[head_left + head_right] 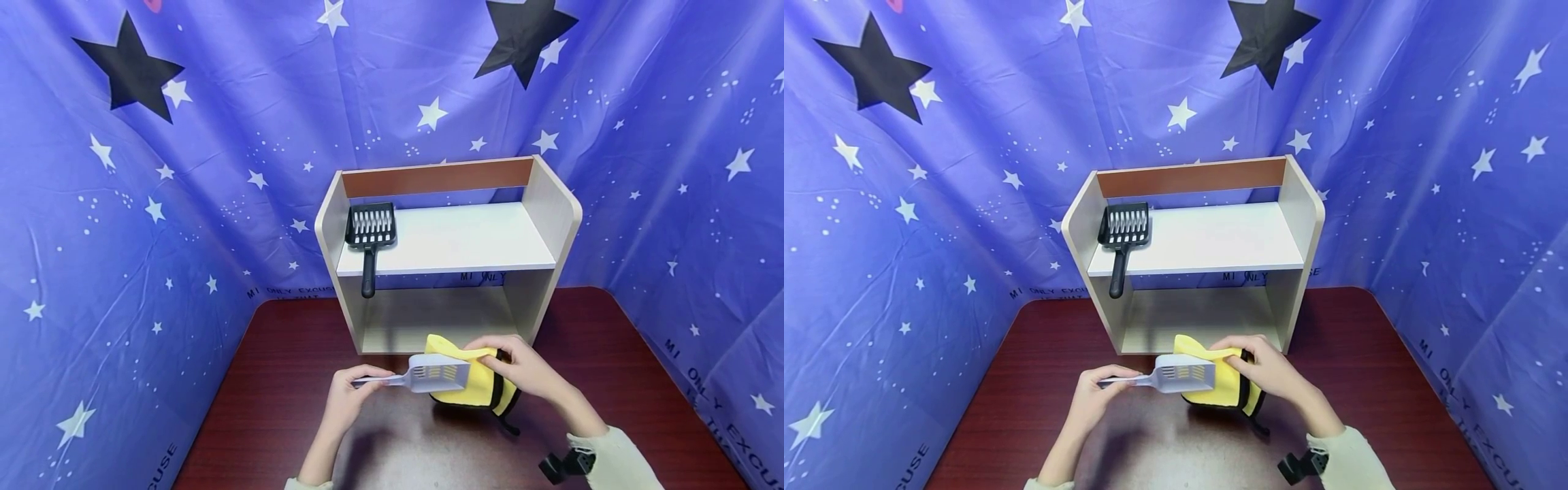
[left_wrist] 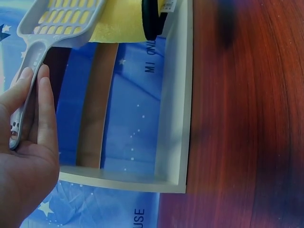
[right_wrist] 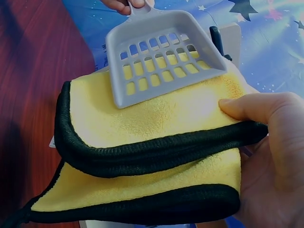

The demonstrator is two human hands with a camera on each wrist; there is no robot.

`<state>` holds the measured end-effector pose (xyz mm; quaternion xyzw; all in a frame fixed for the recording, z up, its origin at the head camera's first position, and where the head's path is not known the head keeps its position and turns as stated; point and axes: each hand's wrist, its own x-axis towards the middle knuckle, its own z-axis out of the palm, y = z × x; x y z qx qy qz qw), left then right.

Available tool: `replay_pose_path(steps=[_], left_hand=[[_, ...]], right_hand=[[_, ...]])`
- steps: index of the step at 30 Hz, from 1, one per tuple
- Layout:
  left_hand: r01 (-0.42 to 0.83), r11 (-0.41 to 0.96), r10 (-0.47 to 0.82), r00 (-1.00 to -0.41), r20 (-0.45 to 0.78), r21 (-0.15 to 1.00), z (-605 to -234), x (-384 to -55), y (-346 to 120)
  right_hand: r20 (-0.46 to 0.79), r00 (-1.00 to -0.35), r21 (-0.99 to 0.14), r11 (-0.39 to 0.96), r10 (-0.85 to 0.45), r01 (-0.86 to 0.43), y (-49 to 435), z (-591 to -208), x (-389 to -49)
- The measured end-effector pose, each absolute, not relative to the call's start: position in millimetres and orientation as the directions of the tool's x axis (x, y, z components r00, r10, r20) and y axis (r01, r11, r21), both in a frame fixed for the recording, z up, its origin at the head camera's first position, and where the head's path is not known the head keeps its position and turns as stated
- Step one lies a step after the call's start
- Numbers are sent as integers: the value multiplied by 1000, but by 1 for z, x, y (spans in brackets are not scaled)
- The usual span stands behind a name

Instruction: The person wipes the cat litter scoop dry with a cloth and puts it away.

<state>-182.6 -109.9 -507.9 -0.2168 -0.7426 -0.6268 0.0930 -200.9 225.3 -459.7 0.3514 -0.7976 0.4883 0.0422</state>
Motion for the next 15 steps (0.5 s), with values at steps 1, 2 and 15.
replay_pose_path(steps=[1, 2, 15], left_hand=[[437, 119, 202, -890, 409, 892, -508, -183, -110], [432, 118, 199, -892, 405, 894, -508, -183, -111], [405, 133, 146, -911, 386, 905, -508, -184, -115]], right_hand=[[409, -752, -750, 279, -518, -600, 226, -459, -200], [408, -752, -749, 282, -517, -600, 227, -459, -200], [432, -745, -736, 279, -508, -617, 238, -462, -199]])
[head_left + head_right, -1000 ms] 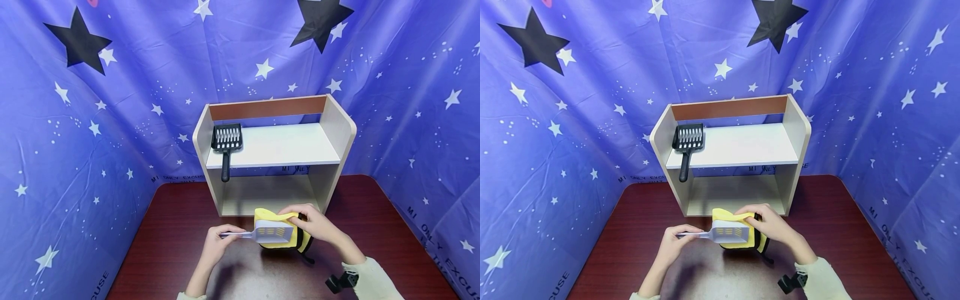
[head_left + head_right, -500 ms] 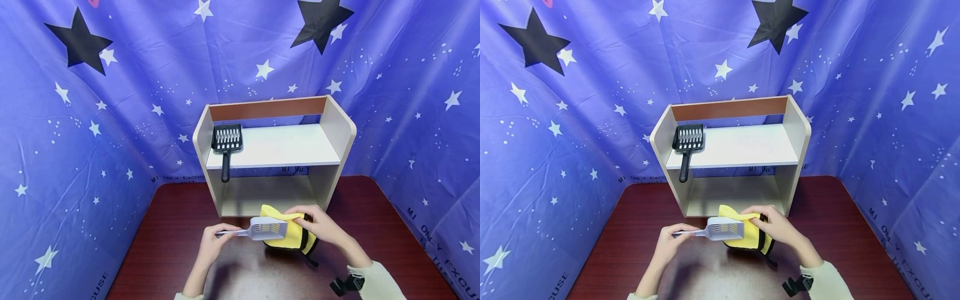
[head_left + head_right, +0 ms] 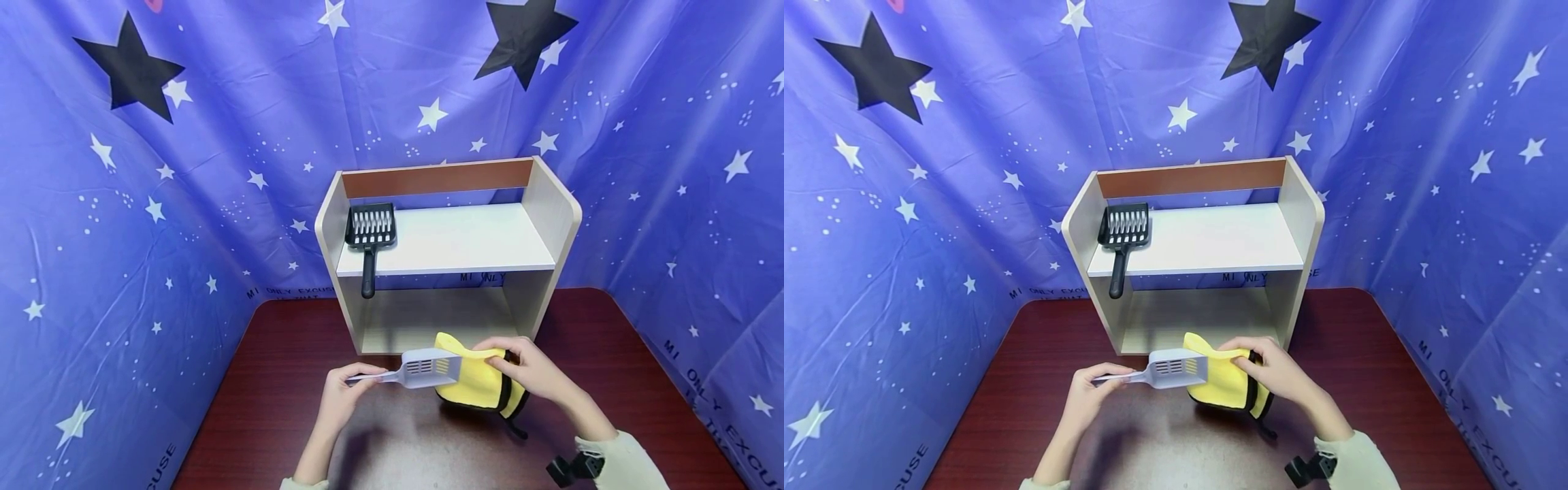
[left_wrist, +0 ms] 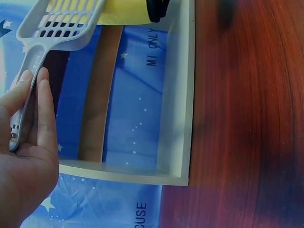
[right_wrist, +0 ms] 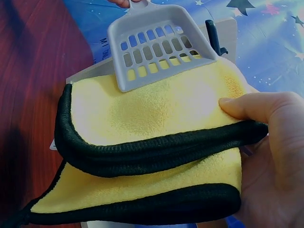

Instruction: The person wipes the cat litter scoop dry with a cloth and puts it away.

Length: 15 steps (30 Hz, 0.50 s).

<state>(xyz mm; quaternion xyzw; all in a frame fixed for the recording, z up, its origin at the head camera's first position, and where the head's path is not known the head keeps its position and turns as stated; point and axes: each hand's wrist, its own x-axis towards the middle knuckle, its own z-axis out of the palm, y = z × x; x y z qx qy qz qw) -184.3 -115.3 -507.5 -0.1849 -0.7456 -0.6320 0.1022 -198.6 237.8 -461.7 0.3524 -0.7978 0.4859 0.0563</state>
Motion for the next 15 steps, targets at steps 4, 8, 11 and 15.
replay_pose_path(steps=[4, 8, 11, 15], left_hand=[[420, 133, 154, -903, 400, 898, -507, -184, -115], [441, 123, 160, -893, 421, 889, -507, -184, -115], [459, 122, 169, -883, 438, 880, -506, -184, -114], [452, 125, 178, -886, 428, 883, -505, -183, -112]], right_hand=[[436, -753, -735, 287, -492, -614, 239, -462, -199], [446, -760, -731, 297, -473, -614, 240, -461, -201], [458, -756, -727, 291, -468, -621, 239, -460, -203], [464, -750, -730, 277, -470, -625, 238, -458, -206]])
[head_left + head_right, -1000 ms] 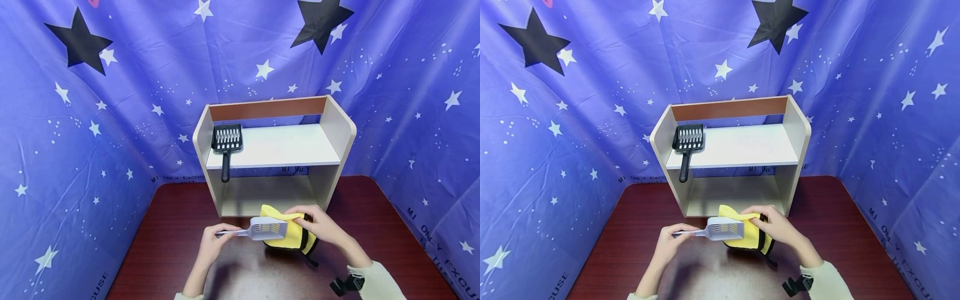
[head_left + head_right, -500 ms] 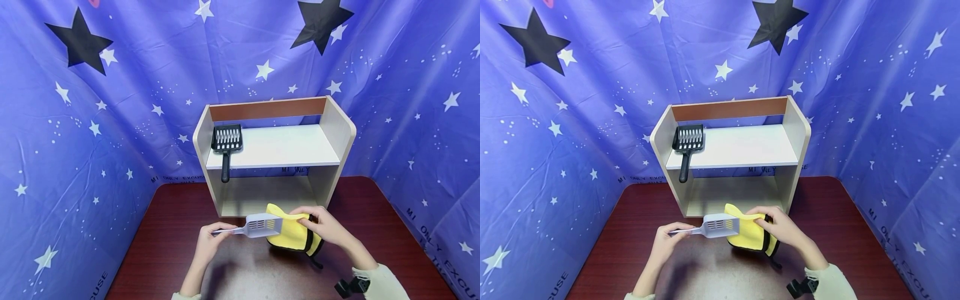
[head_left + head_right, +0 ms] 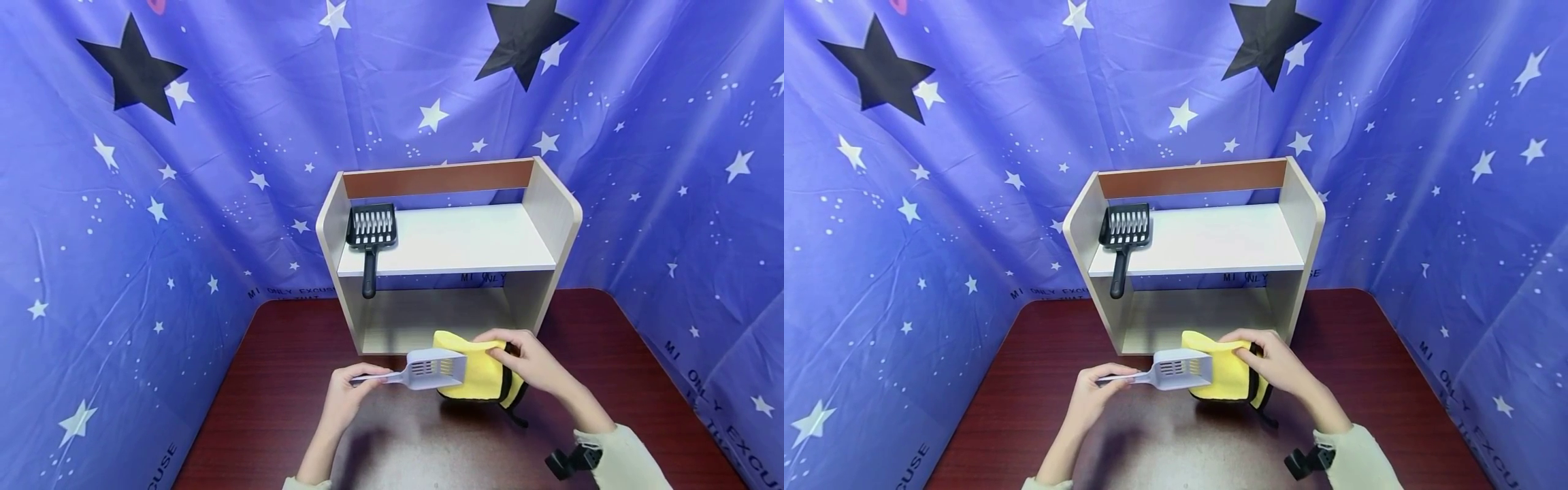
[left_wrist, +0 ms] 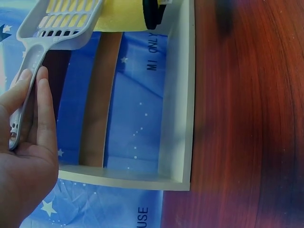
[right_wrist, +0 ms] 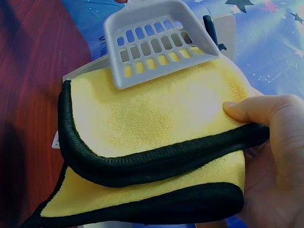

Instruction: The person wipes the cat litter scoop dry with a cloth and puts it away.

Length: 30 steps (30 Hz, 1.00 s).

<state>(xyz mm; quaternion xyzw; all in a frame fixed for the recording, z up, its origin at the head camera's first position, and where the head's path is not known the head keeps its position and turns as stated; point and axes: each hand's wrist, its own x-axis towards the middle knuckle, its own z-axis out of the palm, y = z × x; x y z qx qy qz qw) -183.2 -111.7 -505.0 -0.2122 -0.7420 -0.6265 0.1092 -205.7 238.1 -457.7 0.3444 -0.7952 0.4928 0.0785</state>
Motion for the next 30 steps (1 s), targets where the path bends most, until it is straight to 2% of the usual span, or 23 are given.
replay_pose_path(steps=[15, 30], left_hand=[[433, 112, 219, -889, 403, 894, -507, -183, -100], [375, 106, 225, -911, 345, 921, -508, -181, -94]], right_hand=[[406, -762, -785, 235, -505, -574, 225, -449, -214], [405, -742, -778, 225, -535, -587, 216, -450, -215]])
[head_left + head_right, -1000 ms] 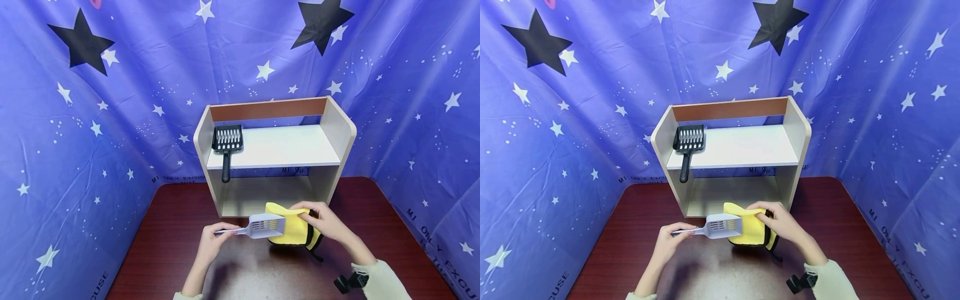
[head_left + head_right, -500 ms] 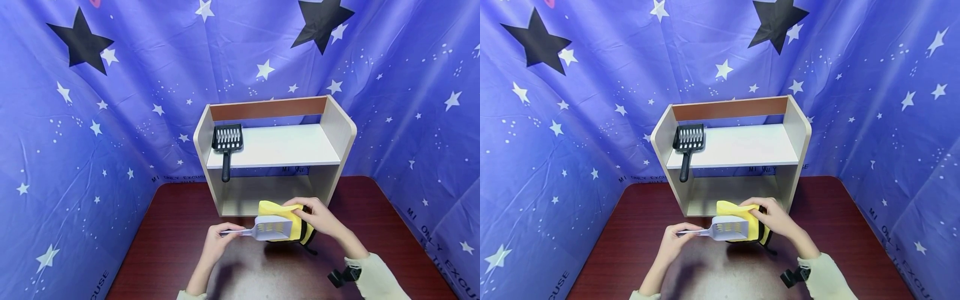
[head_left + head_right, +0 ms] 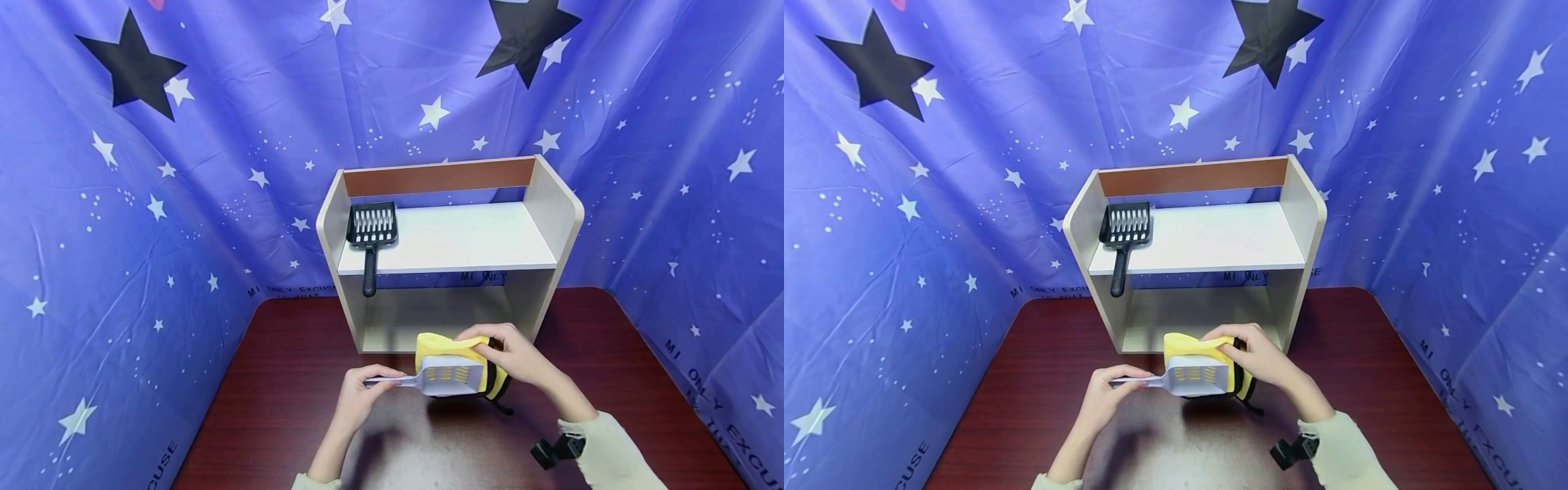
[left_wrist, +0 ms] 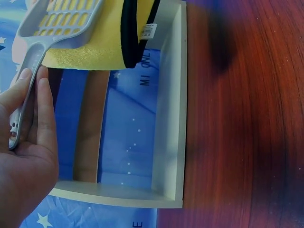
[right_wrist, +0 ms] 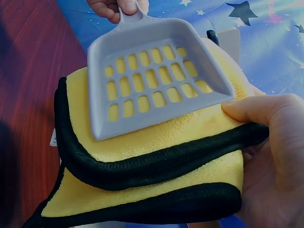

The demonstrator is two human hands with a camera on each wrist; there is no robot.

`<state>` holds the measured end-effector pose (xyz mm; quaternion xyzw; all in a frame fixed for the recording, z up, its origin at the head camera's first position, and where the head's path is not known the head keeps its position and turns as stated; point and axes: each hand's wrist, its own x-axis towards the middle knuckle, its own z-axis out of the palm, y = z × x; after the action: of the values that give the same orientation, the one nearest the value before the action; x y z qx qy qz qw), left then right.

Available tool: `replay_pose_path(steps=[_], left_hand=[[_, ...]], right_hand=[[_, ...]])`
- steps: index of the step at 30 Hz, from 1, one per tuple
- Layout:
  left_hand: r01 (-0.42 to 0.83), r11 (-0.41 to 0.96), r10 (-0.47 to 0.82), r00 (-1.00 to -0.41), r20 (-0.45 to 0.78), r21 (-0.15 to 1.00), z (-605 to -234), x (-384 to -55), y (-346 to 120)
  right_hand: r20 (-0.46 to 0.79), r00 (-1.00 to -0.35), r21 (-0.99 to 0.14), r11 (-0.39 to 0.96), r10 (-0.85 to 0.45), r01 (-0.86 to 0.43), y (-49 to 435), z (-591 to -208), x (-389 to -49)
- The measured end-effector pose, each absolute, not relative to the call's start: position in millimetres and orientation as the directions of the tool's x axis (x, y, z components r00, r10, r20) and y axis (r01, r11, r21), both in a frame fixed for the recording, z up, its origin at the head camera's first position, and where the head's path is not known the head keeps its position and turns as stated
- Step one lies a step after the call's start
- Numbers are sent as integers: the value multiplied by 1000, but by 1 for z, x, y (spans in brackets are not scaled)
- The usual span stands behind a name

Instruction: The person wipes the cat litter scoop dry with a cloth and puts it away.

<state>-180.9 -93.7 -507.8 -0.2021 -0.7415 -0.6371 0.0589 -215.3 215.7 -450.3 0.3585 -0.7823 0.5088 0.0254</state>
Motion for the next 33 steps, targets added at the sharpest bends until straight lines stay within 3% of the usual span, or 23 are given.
replay_pose_path(steps=[22, 33], left_hand=[[376, 100, 188, -916, 354, 921, -509, -183, -100], [366, 80, 179, -920, 348, 927, -509, -182, -98]], right_hand=[[456, -724, -751, 214, -518, -625, 233, -457, -206], [430, -754, -776, 223, -497, -590, 248, -465, -197]])
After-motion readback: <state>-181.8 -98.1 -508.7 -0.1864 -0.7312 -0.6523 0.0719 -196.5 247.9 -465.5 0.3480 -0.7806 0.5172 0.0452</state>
